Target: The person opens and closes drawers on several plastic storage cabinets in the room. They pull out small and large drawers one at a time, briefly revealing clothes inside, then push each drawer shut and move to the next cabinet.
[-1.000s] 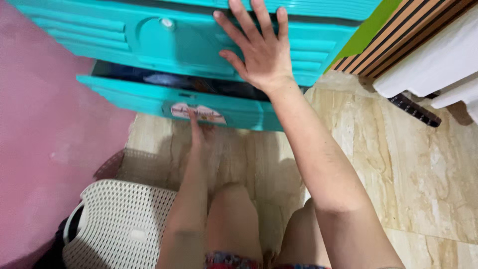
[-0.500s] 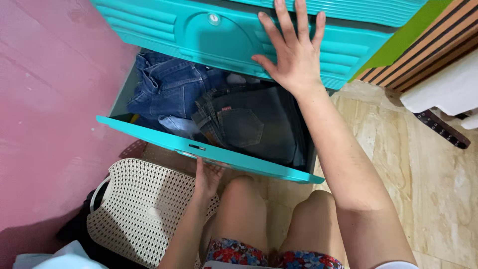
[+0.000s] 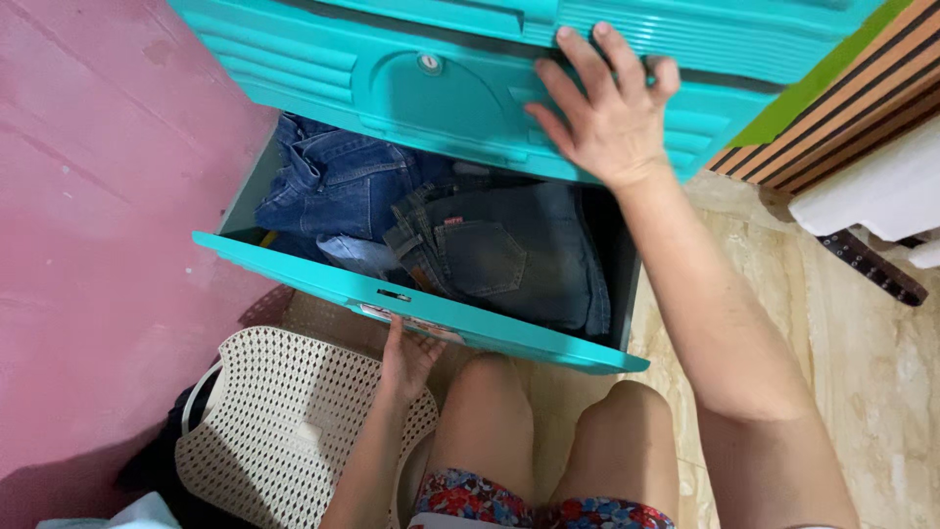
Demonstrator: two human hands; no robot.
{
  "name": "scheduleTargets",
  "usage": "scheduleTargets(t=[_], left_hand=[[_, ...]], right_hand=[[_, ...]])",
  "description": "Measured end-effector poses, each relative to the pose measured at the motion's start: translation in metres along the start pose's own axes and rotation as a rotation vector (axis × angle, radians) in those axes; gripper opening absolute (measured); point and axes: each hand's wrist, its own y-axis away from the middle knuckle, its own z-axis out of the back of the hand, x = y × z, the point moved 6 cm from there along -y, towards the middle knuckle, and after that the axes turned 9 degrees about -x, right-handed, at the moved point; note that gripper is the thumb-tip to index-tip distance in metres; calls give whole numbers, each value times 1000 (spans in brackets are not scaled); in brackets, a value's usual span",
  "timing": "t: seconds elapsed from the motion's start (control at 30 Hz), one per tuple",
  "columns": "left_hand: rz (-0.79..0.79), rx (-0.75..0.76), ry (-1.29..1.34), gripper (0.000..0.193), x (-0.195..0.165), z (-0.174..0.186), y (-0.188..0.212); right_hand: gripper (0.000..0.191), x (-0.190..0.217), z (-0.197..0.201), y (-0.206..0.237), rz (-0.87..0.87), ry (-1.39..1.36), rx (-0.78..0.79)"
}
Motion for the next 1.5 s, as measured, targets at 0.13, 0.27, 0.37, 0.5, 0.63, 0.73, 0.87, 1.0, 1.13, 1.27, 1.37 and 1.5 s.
scheduleTargets(t=[0.13,0.27,0.37,0.5,0.63,0.73,0.87,1.0,1.13,1.27,1.37,1.5], left_hand=[[11,4,40,90,-8,-5,-18],[-21,112,68,86,-18,-27,-58],[1,132,100,85,-19,-58,-84],[82,307,176,92,-21,-120,-111],[7,209,110,96,-39,-156,-143],[-50,110,57,101,-51,-174,-157],[-130,254,232,107,-59,-186,-157],[-156,-90,182,108,-57,-149,-155],[-60,-204,195,105,-34,-126,-171],[55,-106,254,116,-7,-118,-200],[120,-109,234,100,4,-122,-212],[117,-129,238,96,11,-128,-223]], right_hand=[[41,-5,-7,-12,94,107,-134],[41,-1,-7,-11,117,130,-154],[41,-1,-3,-9,96,93,-138],[40,-2,1,-11,118,109,-179],[39,-2,1,-9,110,129,-173],[39,-1,1,-7,95,132,-171],[40,0,2,-6,104,135,-161],[40,1,4,-6,110,140,-161],[40,1,4,-6,123,158,-159],[40,0,5,-4,138,143,-145],[39,-1,5,-3,144,138,-170],[40,-2,6,-4,144,133,-211]])
